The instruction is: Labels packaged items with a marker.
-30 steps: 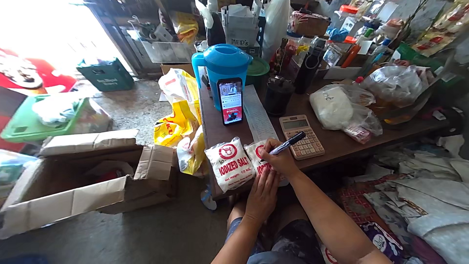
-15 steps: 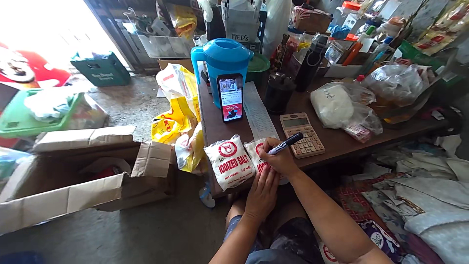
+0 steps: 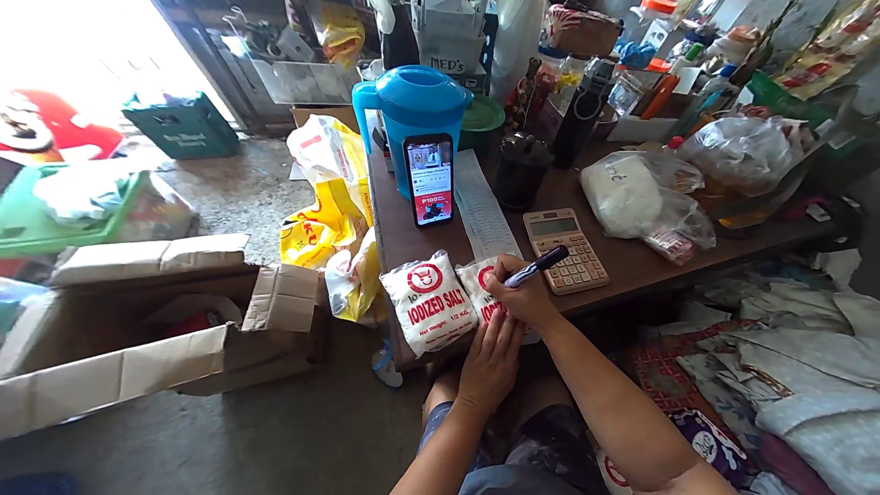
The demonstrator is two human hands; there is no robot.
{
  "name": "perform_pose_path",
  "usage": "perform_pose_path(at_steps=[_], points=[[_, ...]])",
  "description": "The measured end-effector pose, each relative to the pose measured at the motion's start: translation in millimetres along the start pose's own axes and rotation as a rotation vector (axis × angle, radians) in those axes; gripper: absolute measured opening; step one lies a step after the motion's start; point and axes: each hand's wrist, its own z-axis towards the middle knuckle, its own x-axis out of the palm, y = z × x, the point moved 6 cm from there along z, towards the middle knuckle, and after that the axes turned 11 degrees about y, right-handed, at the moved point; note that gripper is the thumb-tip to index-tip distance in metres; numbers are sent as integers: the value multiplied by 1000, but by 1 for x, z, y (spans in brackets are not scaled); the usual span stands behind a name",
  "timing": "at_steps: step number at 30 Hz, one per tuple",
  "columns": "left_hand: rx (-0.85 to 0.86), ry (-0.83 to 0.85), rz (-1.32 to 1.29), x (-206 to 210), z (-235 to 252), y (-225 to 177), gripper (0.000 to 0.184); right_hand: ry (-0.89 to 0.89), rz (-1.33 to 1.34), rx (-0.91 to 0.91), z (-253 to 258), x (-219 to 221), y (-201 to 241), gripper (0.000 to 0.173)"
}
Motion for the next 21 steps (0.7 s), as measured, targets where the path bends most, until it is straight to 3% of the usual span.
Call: perform_pose_path(at_steps=[12,17,21], points=[[4,1,4,-1,0,0,39,-61,-27,-24,-3,-2,2,26],[-10,78,-63,-9,5,0,41,-230,320,-74,-11,-20,-10,20],[-14,172,-58,-26,17,-1,40,-388,503,33,-55,-44,-12,14]])
